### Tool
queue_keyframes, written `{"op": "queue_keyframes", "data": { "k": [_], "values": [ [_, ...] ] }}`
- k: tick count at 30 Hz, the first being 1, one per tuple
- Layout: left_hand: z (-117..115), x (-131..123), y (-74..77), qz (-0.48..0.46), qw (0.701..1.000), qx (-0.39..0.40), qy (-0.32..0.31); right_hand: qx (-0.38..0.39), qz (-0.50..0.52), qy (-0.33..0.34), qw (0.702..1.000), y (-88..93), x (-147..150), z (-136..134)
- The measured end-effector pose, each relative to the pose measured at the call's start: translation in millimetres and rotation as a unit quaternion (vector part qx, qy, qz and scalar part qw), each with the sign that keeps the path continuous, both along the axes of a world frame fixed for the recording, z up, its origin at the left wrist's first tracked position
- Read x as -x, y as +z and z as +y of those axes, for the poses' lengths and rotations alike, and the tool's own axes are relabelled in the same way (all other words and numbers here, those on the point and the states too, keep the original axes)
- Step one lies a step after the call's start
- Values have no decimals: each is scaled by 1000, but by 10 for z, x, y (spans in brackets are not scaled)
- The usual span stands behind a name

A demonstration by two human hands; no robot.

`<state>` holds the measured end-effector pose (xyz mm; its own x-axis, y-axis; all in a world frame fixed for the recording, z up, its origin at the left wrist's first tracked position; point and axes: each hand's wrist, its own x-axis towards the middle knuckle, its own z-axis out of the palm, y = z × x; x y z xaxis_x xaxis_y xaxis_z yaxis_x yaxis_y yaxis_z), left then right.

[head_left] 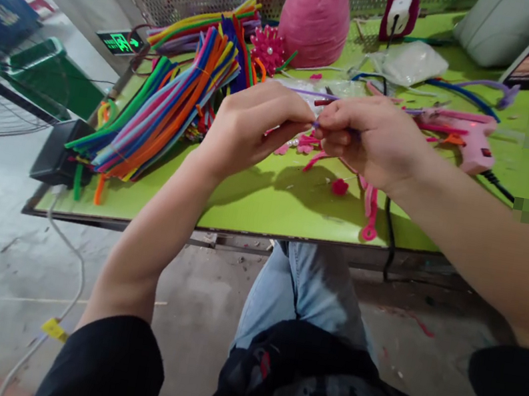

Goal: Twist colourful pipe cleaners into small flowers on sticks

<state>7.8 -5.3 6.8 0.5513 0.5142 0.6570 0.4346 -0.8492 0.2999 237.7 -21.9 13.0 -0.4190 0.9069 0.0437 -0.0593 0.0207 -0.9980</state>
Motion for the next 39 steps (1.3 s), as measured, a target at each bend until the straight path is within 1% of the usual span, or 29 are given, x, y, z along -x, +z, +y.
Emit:
{"op": "queue_keyframes", "data": {
  "k": [1, 2, 3, 4, 5, 7, 8, 9, 11, 13, 15, 18, 19, 20, 21, 22, 23, 24, 25, 27, 29, 30, 31, 33, 34, 36, 37, 38, 39],
  "values": [
    [35, 1, -21, -4, 1000, -14, -14, 22, 16, 19, 999, -22, 10, 25],
    [64, -5, -51, -4, 1000, -11, -15, 17, 11, 29, 999, -41, 6, 45],
    [86, -20, -85, -23, 1000, -9, 1, -18, -15, 28, 999, -55, -10, 59],
    [99, -41, -121, -44, 998, 20, 32, -80, -52, 8, 995, -62, -37, 66],
    [106, -68, -156, -61, 995, 59, 50, -155, -93, -23, 983, -60, -70, 64],
    [107, -122, -213, -93, 983, 141, 68, -284, -162, -72, 942, -36, -135, 45],
    [104, -144, -231, -104, 977, 171, 67, -315, -181, -79, 928, -20, -158, 30],
    [98, -160, -240, -114, 973, 189, 65, -322, -186, -75, 925, -4, -170, 14],
    [72, -169, -230, -125, 974, 180, 64, -278, -145, -57, 948, 13, -158, -11],
    [23, -151, -189, -117, 981, 135, 69, -217, -82, -52, 971, 9, -111, -16],
    [-42, -122, -132, -101, 988, 87, 72, -151, -24, -38, 988, -10, -57, 3],
    [-112, -99, -67, -73, 994, 54, 59, -35, 39, 35, 998, -34, -21, 50],
    [-118, -102, -61, -68, 995, 51, 55, -13, 43, 48, 998, -37, -26, 61],
    [-112, -110, -66, -63, 995, 54, 54, -20, 25, 46, 998, -36, -40, 66],
    [-96, -122, -81, -60, 995, 63, 56, -59, -13, 23, 998, -30, -60, 66],
    [-71, -134, -102, -64, 993, 75, 60, -120, -62, -9, 991, -21, -84, 61],
    [-40, -145, -126, -71, 991, 93, 60, -188, -115, -38, 975, -8, -110, 53],
    [-7, -152, -151, -80, 988, 116, 56, -254, -163, -60, 952, 8, -135, 43],
    [26, -153, -172, -88, 985, 144, 48, -306, -199, -67, 929, 25, -156, 33],
    [76, -138, -193, -93, 975, 200, 23, -362, -237, -53, 900, 55, -182, 12],
    [91, -108, -181, -81, 969, 234, 5, -378, -255, -38, 889, 70, -178, -6],
    [83, -92, -164, -72, 969, 237, 3, -384, -260, -41, 885, 70, -166, -12],
    [67, -77, -141, -63, 971, 229, 5, -374, -256, -47, 890, 65, -148, -16],
    [21, -53, -86, -47, 981, 185, 19, -311, -218, -62, 923, 41, -105, -6],
    [-3, -45, -59, -39, 987, 153, 28, -260, -188, -60, 945, 24, -84, 7],
    [-38, -34, -17, -27, 996, 83, 30, -117, -111, -22, 987, -13, -53, 45],
    [-47, -32, -5, -28, 998, 50, 23, -50, -73, 3, 996, -29, -45, 64],
    [-53, -32, 1, -35, 999, 25, 15, -5, -45, 25, 999, -41, -44, 78],
    [-55, -35, 0, -46, 999, 11, 11, 21, -27, 38, 999, -47, -49, 84]
  ]
}}
